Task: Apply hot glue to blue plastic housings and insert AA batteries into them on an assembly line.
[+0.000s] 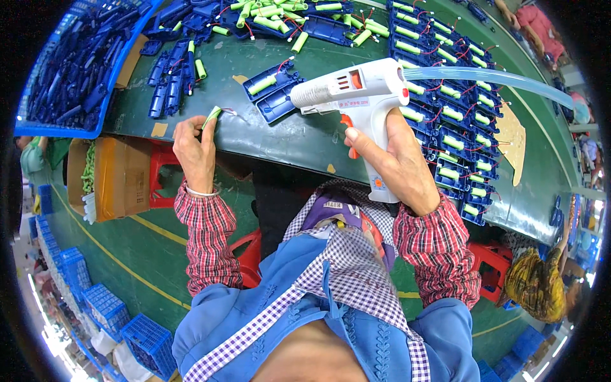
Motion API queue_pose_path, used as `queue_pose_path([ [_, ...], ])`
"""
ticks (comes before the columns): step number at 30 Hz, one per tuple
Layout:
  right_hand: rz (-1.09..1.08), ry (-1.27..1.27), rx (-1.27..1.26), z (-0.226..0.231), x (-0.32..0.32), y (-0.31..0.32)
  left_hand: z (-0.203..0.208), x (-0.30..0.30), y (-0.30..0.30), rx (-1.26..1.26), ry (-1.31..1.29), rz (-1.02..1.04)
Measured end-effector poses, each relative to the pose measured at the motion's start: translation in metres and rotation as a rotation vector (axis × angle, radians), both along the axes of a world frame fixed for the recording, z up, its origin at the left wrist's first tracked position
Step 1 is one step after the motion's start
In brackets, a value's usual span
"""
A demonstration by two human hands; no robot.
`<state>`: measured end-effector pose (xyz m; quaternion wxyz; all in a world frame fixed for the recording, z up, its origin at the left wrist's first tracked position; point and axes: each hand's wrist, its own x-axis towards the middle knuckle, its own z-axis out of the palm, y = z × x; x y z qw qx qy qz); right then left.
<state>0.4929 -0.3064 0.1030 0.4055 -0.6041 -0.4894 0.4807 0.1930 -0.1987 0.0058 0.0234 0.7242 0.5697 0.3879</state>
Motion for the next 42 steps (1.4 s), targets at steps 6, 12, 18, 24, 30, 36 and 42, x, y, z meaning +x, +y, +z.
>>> queue_pose_path([
  [6,-0.039,0.126,0.004,0.0,0.0,-0.009,0.015,0.014,0.01,-0.147,-0.161,-0.037],
  [12,-0.07,0.236,0.051,-0.001,-0.001,-0.016,0.023,0.062,0.013,-0.122,-0.429,-0.292],
  [18,-0.082,0.237,0.065,-0.001,0.002,-0.022,0.01,0.09,0.006,0.019,-0.141,-0.285],
  [24,-0.07,0.254,0.063,-0.004,0.001,-0.021,0.008,0.091,0.004,-0.02,-0.111,-0.271],
  [30,-0.047,0.131,0.086,-0.004,-0.003,-0.01,0.01,0.09,0.009,-0.054,-0.102,-0.28],
  [36,-0.032,-0.034,0.124,-0.008,-0.003,0.008,0.011,0.091,0.007,-0.156,-0.146,-0.294],
  [42,-0.024,-0.042,0.096,-0.002,-0.003,0.006,0.012,0.092,0.007,-0.158,-0.16,-0.295],
])
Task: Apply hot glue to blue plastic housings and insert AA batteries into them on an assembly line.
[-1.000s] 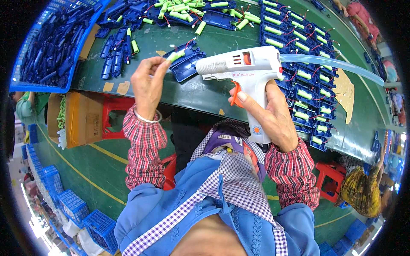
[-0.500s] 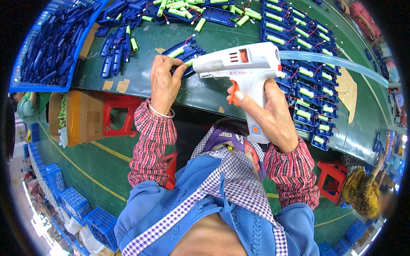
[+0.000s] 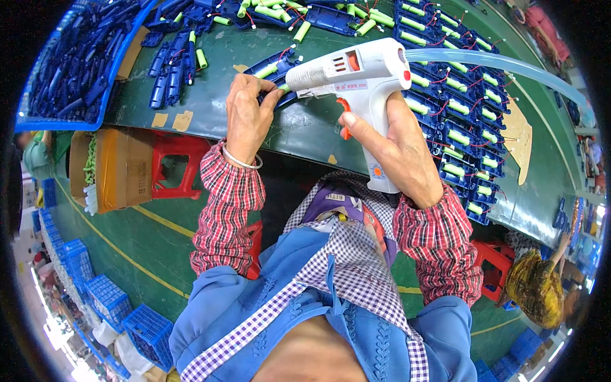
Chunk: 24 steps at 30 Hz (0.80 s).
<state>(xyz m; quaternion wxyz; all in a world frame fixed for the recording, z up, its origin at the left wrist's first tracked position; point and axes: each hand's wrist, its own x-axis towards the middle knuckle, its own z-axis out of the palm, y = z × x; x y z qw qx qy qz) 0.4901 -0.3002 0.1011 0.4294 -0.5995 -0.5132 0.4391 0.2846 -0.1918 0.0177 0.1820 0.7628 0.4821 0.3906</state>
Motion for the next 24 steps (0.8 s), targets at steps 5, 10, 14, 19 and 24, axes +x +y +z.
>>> queue_pose_path([
  [5,0.005,0.048,-0.022,0.007,0.0,-0.01,-0.001,0.0,0.0,0.013,0.008,-0.006],
  [10,0.022,0.0,-0.073,0.005,0.003,-0.015,-0.004,-0.001,0.002,0.147,0.021,0.005],
  [14,-0.027,0.118,-0.06,0.003,0.001,-0.014,-0.005,-0.004,0.002,0.16,-0.065,-0.012],
  [19,-0.044,0.166,-0.068,0.006,0.001,-0.017,0.005,-0.044,0.024,0.353,0.048,0.218],
  [24,-0.071,0.327,-0.012,0.009,-0.003,-0.021,0.017,-0.079,0.054,0.312,0.33,0.283],
])
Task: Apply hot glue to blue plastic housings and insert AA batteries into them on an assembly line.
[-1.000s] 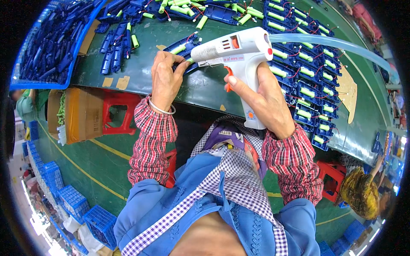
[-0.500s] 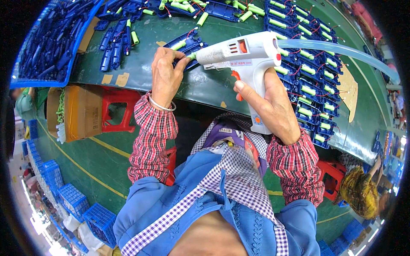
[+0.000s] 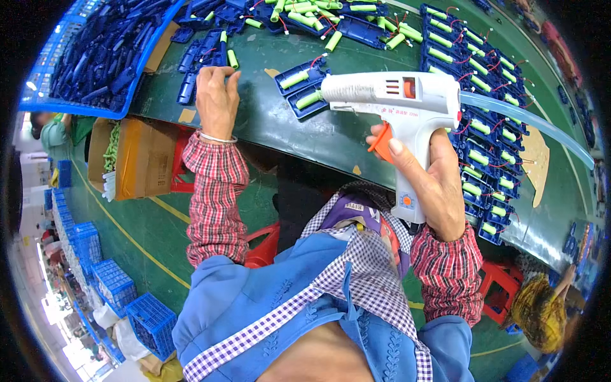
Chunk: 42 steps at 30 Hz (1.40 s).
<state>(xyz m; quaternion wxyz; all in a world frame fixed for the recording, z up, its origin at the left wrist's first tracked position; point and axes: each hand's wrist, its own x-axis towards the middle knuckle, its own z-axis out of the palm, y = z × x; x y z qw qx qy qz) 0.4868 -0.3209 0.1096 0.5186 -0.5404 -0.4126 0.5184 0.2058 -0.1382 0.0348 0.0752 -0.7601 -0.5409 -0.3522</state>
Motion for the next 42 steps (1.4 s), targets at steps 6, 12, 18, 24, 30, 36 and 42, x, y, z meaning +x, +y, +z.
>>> queue_pose_path([
  [6,-0.088,0.229,0.066,0.004,-0.005,-0.006,-0.036,-0.027,-0.024,0.337,-0.371,0.156],
  [12,-0.148,0.02,0.052,-0.017,0.002,-0.017,-0.136,-0.061,-0.108,-0.114,-0.617,0.39],
  [18,-0.133,0.397,0.231,-0.037,-0.027,-0.008,-0.196,-0.041,-0.141,-0.634,-0.888,0.098],
  [24,-0.021,0.526,0.308,-0.031,-0.035,-0.029,-0.19,0.029,-0.191,-0.751,-0.94,-0.221],
  [30,-0.049,0.593,0.33,-0.03,-0.028,-0.045,-0.153,0.082,-0.232,-0.714,-0.977,-0.327],
  [36,-0.17,0.328,0.315,-0.036,-0.014,-0.06,-0.047,0.074,-0.244,-1.094,-1.435,-0.629],
  [42,-0.185,0.19,0.31,-0.023,-0.009,-0.07,0.019,0.114,-0.249,-1.082,-1.006,-0.911],
])
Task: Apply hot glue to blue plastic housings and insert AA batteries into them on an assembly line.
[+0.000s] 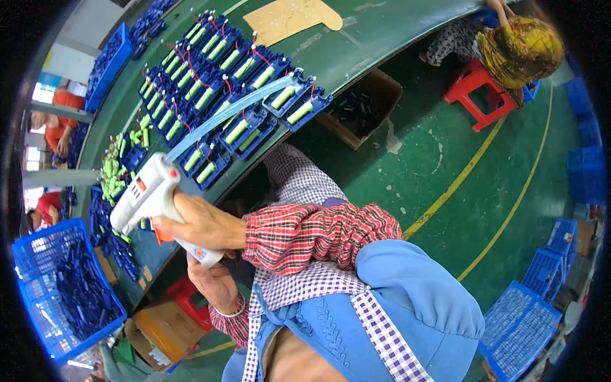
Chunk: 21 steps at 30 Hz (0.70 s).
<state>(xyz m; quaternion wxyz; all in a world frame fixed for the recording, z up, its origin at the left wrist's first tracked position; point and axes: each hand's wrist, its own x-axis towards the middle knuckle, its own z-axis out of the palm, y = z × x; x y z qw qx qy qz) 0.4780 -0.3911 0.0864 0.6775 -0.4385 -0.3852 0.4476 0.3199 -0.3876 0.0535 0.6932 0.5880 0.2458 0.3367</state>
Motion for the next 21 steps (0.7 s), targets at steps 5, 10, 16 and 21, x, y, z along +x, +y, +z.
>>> queue_pose_path([
  [5,0.096,-0.123,0.081,0.008,0.023,0.0,0.016,0.026,-0.002,-0.08,-0.002,0.145],
  [10,0.439,-0.138,0.132,-0.095,0.087,-0.088,0.031,0.055,0.024,-0.094,-0.041,0.215],
  [16,-0.165,-0.551,-1.24,-0.343,0.172,-0.172,0.047,0.074,0.046,-0.006,-0.031,0.124],
  [21,-0.293,-0.819,-1.493,-0.48,0.184,-0.174,0.058,0.084,0.054,-0.01,-0.052,0.22],
])
